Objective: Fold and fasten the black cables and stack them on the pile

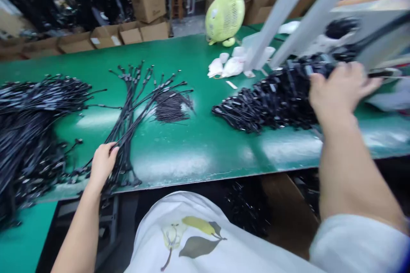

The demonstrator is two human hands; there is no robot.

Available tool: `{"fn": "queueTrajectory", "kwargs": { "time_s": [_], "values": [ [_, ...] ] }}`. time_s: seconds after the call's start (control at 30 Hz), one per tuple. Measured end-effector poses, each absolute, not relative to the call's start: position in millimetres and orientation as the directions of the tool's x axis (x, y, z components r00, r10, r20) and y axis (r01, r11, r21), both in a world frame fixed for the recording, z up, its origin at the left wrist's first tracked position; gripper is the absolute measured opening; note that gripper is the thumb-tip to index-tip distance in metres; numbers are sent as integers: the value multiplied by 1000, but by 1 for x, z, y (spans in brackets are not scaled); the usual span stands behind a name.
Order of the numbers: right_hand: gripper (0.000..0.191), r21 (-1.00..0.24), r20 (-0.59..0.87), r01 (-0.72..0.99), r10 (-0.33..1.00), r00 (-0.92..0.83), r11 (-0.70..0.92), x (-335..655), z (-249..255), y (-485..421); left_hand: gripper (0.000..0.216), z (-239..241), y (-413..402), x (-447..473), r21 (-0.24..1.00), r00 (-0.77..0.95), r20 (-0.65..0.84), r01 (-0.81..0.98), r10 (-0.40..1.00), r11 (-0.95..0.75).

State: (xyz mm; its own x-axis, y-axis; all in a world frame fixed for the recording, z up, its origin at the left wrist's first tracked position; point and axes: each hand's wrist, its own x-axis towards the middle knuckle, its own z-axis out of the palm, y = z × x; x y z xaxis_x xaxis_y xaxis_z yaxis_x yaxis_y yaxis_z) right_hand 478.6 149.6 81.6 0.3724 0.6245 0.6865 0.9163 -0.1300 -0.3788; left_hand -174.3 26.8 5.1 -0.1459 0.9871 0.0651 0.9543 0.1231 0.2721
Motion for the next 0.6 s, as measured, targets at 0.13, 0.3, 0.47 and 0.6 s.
{"fn": "queueTrajectory", "kwargs": {
  "time_s": [0.13, 0.3, 0.47, 0.6],
  "values": [
    [40, -376, 666, 900, 740, 95, 223, 390, 83, 131, 35, 43, 20, -141, 449, -183, 220, 891, 958, 67],
    [57, -560, 312, 531, 755, -577, 636, 206, 64, 116, 27, 104, -10, -71, 645, 123, 243, 721, 962, -255],
    [30, -402, 350, 484, 619, -703, 777, 104, 71, 164, 34, 136, -67, -85, 781, 246, 59, 592, 967, -198],
    [36, -355, 338, 340, 459, -822, 871, 84, 69, 189, 32, 119, -101, -140, 943, -123, 59, 332, 991, -15]
  ]
}}
